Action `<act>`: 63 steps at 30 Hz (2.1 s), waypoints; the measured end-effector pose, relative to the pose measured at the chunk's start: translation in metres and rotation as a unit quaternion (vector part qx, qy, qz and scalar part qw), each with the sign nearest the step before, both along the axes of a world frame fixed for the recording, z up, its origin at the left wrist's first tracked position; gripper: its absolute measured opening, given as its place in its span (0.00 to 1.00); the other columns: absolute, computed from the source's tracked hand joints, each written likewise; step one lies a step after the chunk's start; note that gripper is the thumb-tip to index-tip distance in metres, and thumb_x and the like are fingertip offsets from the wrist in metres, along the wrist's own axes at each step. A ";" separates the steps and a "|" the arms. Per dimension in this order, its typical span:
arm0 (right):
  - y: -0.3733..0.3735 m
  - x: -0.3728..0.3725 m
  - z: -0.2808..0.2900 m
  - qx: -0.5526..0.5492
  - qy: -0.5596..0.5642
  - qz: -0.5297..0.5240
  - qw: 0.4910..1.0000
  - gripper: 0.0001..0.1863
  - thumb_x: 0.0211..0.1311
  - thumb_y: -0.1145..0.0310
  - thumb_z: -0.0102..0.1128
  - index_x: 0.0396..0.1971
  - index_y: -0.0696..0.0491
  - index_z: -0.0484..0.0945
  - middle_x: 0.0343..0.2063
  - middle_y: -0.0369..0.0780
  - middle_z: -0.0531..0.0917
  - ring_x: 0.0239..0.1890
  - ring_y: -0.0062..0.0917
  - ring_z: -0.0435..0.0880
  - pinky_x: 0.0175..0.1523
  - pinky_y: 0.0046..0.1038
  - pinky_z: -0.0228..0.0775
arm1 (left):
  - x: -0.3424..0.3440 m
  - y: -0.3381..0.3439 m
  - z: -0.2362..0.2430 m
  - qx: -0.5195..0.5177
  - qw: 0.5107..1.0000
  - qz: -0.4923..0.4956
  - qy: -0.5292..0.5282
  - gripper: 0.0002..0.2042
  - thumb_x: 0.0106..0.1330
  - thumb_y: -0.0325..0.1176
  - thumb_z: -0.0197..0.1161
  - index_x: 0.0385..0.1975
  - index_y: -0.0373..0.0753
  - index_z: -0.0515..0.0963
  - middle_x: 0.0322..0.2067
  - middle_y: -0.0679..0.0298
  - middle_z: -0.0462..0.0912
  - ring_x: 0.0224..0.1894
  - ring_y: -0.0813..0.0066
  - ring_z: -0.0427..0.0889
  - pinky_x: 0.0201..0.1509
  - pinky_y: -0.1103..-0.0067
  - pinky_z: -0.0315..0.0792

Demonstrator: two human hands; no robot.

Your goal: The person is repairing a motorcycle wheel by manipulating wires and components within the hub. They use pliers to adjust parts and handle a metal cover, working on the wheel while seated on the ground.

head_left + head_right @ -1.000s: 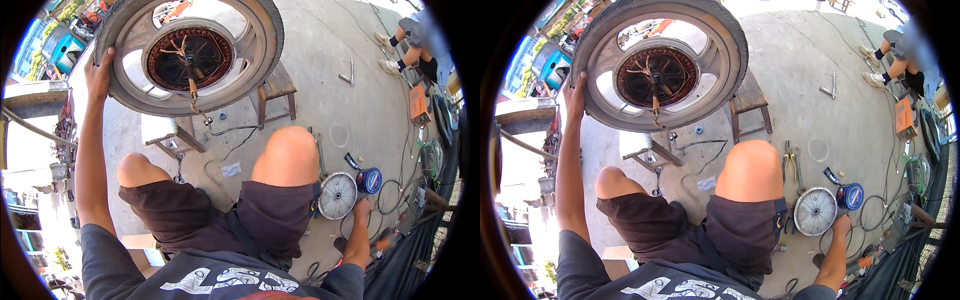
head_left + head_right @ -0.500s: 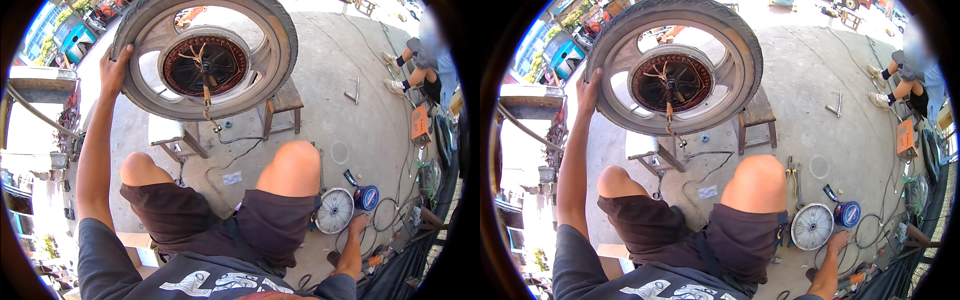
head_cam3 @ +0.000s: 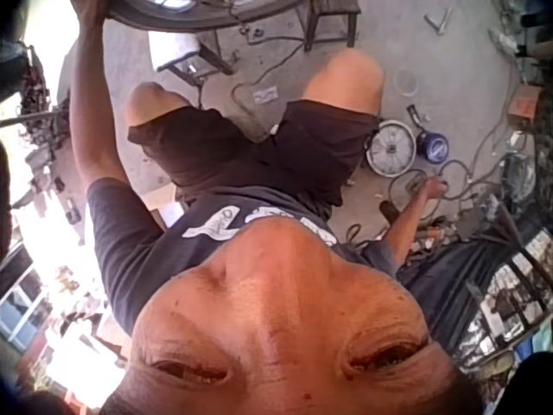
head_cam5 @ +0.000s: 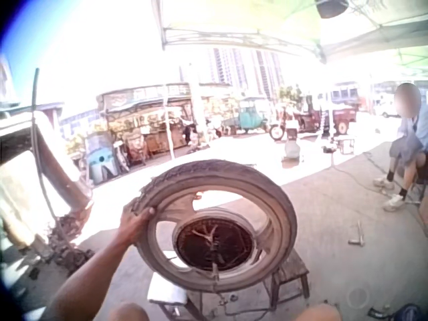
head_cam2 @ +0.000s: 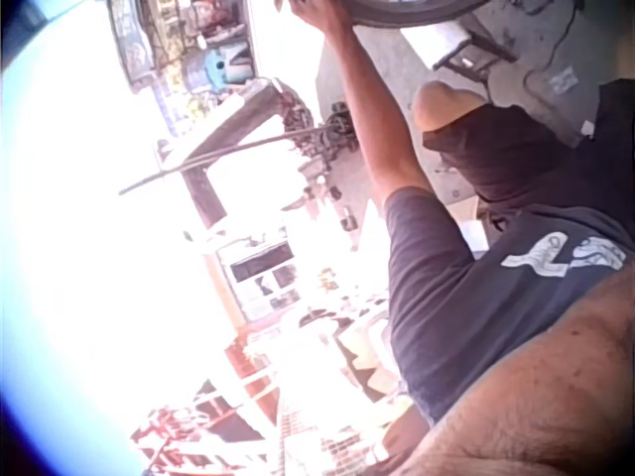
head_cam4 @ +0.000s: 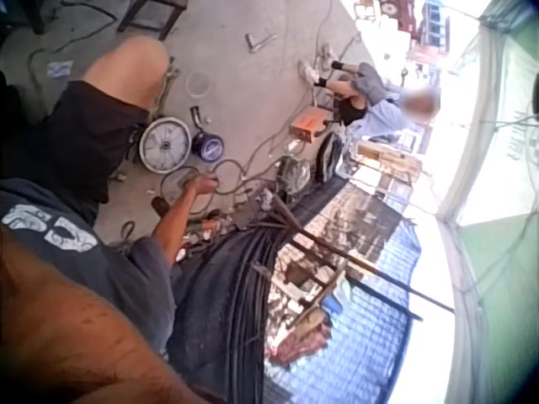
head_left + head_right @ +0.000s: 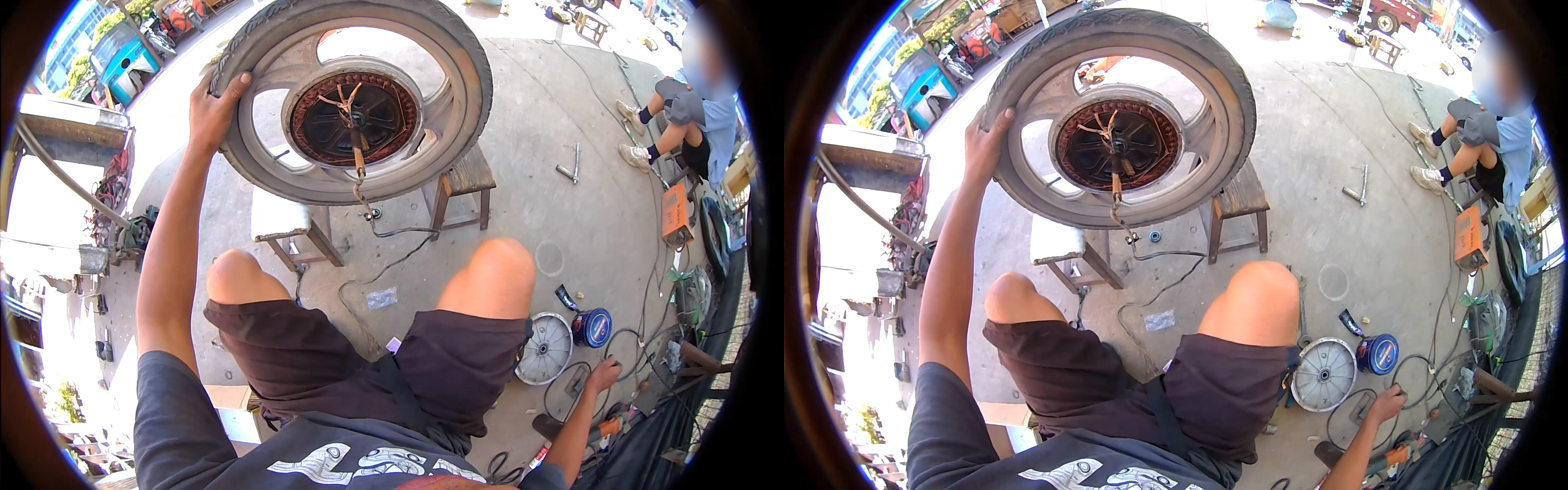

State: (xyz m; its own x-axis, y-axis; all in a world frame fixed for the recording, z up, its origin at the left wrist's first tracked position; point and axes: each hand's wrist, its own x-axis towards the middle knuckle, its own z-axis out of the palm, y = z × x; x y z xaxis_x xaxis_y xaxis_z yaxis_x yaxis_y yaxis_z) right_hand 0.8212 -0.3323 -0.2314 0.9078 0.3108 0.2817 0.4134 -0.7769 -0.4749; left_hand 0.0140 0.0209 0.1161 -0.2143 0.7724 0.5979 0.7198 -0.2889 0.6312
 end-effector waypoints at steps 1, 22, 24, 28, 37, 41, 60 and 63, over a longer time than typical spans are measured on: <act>0.005 -0.004 0.009 0.013 -0.010 0.013 1.000 0.25 0.70 0.56 0.49 0.40 0.67 0.80 0.36 0.59 0.86 0.44 0.52 0.85 0.52 0.48 0.72 | -0.002 0.000 0.000 0.000 1.000 0.006 0.006 0.39 0.57 0.61 0.74 0.55 0.28 0.80 0.43 0.52 0.88 0.46 0.66 0.85 0.55 0.72 0.76; 0.218 -0.257 0.273 0.300 0.334 0.442 0.777 0.09 0.72 0.65 0.54 0.40 0.57 0.75 0.20 0.31 0.72 0.16 0.10 0.64 0.18 0.17 0.54 | -0.008 0.014 -0.003 -0.015 0.999 0.029 0.041 0.55 0.50 0.69 0.73 0.61 0.18 0.72 0.51 0.37 0.83 0.56 0.52 0.83 0.63 0.67 0.73; 0.225 -0.273 0.280 0.273 0.382 0.465 0.751 0.08 0.71 0.66 0.54 0.38 0.56 0.75 0.19 0.30 0.71 0.15 0.09 0.63 0.17 0.17 0.50 | -0.007 0.014 -0.006 -0.016 0.999 0.025 0.037 0.56 0.49 0.70 0.73 0.62 0.17 0.71 0.52 0.35 0.82 0.57 0.51 0.82 0.64 0.66 0.72; 0.241 -0.306 0.279 0.211 0.460 0.475 0.720 0.09 0.69 0.65 0.57 0.33 0.55 0.76 0.17 0.28 0.69 0.14 0.08 0.60 0.16 0.18 0.46 | -0.006 0.012 -0.005 -0.016 0.999 0.016 0.024 0.56 0.50 0.69 0.73 0.61 0.17 0.71 0.53 0.35 0.81 0.59 0.50 0.81 0.66 0.66 0.71; 0.274 -0.354 0.267 0.143 0.403 0.510 0.746 0.13 0.65 0.65 0.60 0.35 0.62 0.81 0.19 0.32 0.72 0.20 0.14 0.67 0.24 0.24 0.58 | 0.009 -0.002 0.002 0.035 0.999 -0.022 0.000 0.37 0.55 0.62 0.75 0.47 0.27 0.82 0.37 0.50 0.89 0.41 0.62 0.87 0.51 0.69 0.77; 0.295 -0.354 0.260 0.214 0.478 0.486 0.699 0.16 0.65 0.71 0.55 0.47 0.66 0.81 0.26 0.36 0.78 0.23 0.17 0.69 0.29 0.24 0.63 | 0.010 -0.003 0.002 0.020 1.000 -0.006 0.021 0.45 0.54 0.63 0.75 0.53 0.21 0.78 0.42 0.44 0.87 0.46 0.58 0.87 0.55 0.69 0.76; 0.375 -0.373 0.168 0.192 0.129 0.477 0.848 0.19 0.69 0.77 0.49 0.57 0.64 0.77 0.45 0.46 0.89 0.54 0.43 0.85 0.62 0.39 0.71 | -0.007 0.012 -0.004 0.013 1.000 0.004 0.023 0.52 0.50 0.68 0.74 0.58 0.18 0.75 0.48 0.40 0.85 0.54 0.54 0.84 0.62 0.68 0.73; 0.379 -0.373 0.160 0.201 0.098 0.463 0.858 0.19 0.68 0.78 0.49 0.57 0.63 0.78 0.44 0.47 0.89 0.53 0.44 0.85 0.61 0.41 0.72 | 0.000 0.007 -0.002 0.011 1.000 -0.002 0.018 0.49 0.51 0.66 0.75 0.56 0.20 0.77 0.46 0.43 0.87 0.51 0.56 0.86 0.60 0.69 0.74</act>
State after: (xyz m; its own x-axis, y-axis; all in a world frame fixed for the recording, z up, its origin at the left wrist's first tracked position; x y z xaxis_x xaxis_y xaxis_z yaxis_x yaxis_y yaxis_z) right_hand 0.4484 0.0464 -0.0717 0.3656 0.8378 0.4055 0.6468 0.0846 -0.7580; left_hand 0.0143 0.0281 0.1142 -0.1888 0.7600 0.6219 0.7408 -0.3054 0.5982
